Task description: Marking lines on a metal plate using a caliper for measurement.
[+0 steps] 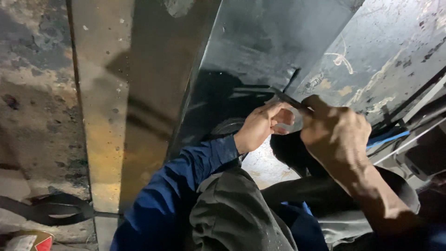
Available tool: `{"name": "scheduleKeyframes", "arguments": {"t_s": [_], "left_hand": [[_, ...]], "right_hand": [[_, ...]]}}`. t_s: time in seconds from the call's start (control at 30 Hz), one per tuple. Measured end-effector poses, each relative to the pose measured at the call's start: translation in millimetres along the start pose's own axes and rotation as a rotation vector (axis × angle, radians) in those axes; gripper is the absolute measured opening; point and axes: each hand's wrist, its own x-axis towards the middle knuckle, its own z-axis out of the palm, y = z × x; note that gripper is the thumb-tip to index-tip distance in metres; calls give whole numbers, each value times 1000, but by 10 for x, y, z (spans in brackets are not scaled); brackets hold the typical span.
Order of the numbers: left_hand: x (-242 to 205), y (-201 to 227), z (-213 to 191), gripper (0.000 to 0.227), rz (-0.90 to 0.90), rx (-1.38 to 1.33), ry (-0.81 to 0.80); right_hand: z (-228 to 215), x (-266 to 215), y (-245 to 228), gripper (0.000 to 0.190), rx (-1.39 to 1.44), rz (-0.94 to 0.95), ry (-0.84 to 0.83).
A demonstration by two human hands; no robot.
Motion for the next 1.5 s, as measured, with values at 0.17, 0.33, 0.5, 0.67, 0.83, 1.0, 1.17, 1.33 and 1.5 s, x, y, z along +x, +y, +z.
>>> {"name": "scheduleKeyframes", "arguments": {"t_s": [0.17, 0.33, 0.5, 0.67, 0.83, 1.0, 1.17, 1.33, 1.5], "left_hand": [[66, 33, 52, 41, 48, 65, 4], [152, -52, 20, 39, 53, 105, 79], [157, -106, -28, 34, 67, 86, 129], [41, 34, 40, 32, 53, 83, 154], [18, 102, 72, 30, 87, 82, 154], [5, 162, 25, 35, 102, 37, 123], [-83, 267, 26, 37, -2, 4, 153], [-146, 354, -6, 35, -26, -47, 147], [-277, 551, -96, 32, 40, -63, 277]], "right_hand": [[-689, -352, -412, 33, 531, 90, 77], [-73, -382, -338, 25, 1244, 377, -60], [52, -592, -505, 28, 1446, 124, 137], [-341, -838, -565, 52, 502, -208, 308], [-216, -669, -592, 46, -120, -414, 331], [-476, -644, -789, 48, -79, -453, 246], [-561, -549, -812, 35, 250, -310, -12], [-808, -427, -589, 31, 937, -117, 32], [-323, -456, -302, 38, 1954, 402, -378]]}}
